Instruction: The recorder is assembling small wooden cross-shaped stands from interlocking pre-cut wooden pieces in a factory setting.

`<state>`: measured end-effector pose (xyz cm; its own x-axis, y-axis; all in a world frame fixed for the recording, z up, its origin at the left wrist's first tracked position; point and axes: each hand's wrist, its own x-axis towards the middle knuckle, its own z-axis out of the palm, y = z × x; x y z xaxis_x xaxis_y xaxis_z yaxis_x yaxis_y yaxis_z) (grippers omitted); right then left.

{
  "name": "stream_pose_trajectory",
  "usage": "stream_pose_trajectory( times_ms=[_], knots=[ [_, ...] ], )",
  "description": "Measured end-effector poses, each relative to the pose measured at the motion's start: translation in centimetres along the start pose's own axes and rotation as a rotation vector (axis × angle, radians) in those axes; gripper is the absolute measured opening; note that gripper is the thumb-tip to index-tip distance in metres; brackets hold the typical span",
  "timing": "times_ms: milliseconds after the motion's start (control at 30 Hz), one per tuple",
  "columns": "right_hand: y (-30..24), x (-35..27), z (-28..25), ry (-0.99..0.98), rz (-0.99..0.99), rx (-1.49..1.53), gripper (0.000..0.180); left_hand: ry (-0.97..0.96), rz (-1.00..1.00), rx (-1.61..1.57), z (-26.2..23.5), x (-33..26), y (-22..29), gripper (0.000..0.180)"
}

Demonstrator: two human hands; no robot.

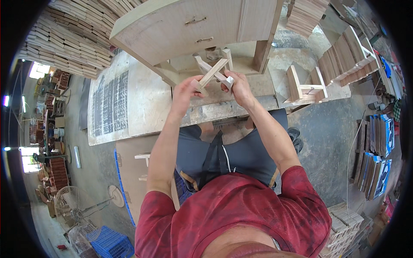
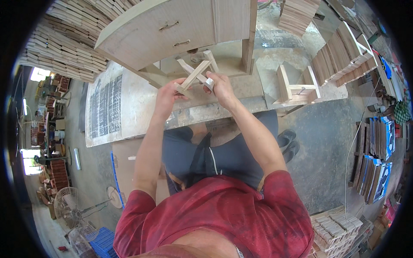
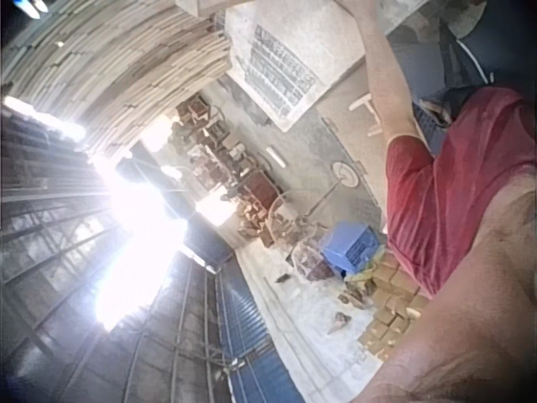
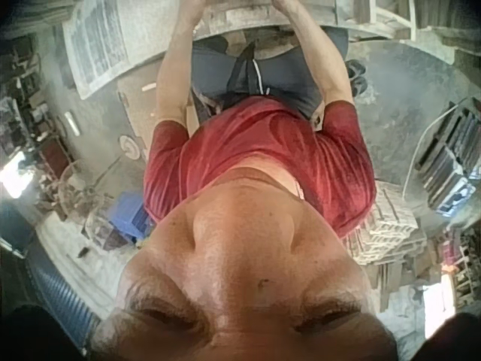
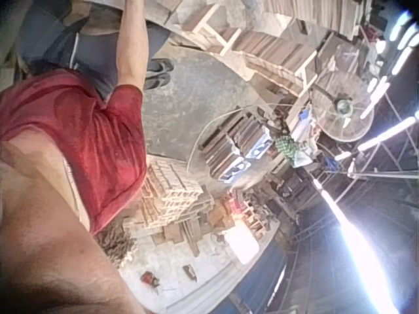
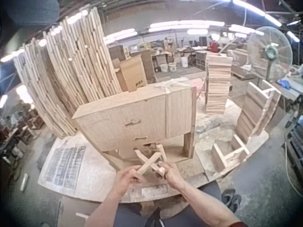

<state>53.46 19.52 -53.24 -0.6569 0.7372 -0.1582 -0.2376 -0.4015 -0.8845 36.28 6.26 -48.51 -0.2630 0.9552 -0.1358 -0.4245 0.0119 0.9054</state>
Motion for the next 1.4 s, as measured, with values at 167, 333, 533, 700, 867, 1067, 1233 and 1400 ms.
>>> stream_pose_trajectory(
  times_ms=[167,333,533,700,867,1067,1233,1400],
  knots=[
    [-0.9,2.7,0.5,0.103,-0.119,0.016,0.042,0.295,0.333,0.921,1.2,2.5,-0.6,0.036],
    [-1.7,6.3,0.8,0.220,-0.172,-0.059,0.048,0.334,0.456,1.029,1.0,5.6,0.4,0.034],
    [-2.7,5.7,0.4,0.363,-0.238,-0.254,0.056,0.279,0.512,1.132,0.0,7.5,-0.6,0.042],
    [0.9,2.6,-3.2,0.508,-0.880,-1.325,0.034,0.286,0.435,1.143,-1.5,9.8,-2.1,0.052],
    [-0.6,-14.7,-3.4,0.351,-0.804,-0.920,0.031,0.266,0.469,1.412,-3.1,8.7,0.2,0.030],
    [1.1,-27.3,-8.9,0.501,-0.698,-0.929,0.034,0.123,0.500,1.217,-3.1,11.2,-0.2,0.031],
    [2.9,-29.9,-11.2,0.625,-0.525,-0.873,0.037,0.153,0.472,1.268,-4.8,12.0,-0.5,0.033],
    [0.9,-27.7,-10.6,0.517,-0.484,-0.910,0.039,0.134,0.427,1.269,-5.4,10.8,0.4,0.036]
  ],
)
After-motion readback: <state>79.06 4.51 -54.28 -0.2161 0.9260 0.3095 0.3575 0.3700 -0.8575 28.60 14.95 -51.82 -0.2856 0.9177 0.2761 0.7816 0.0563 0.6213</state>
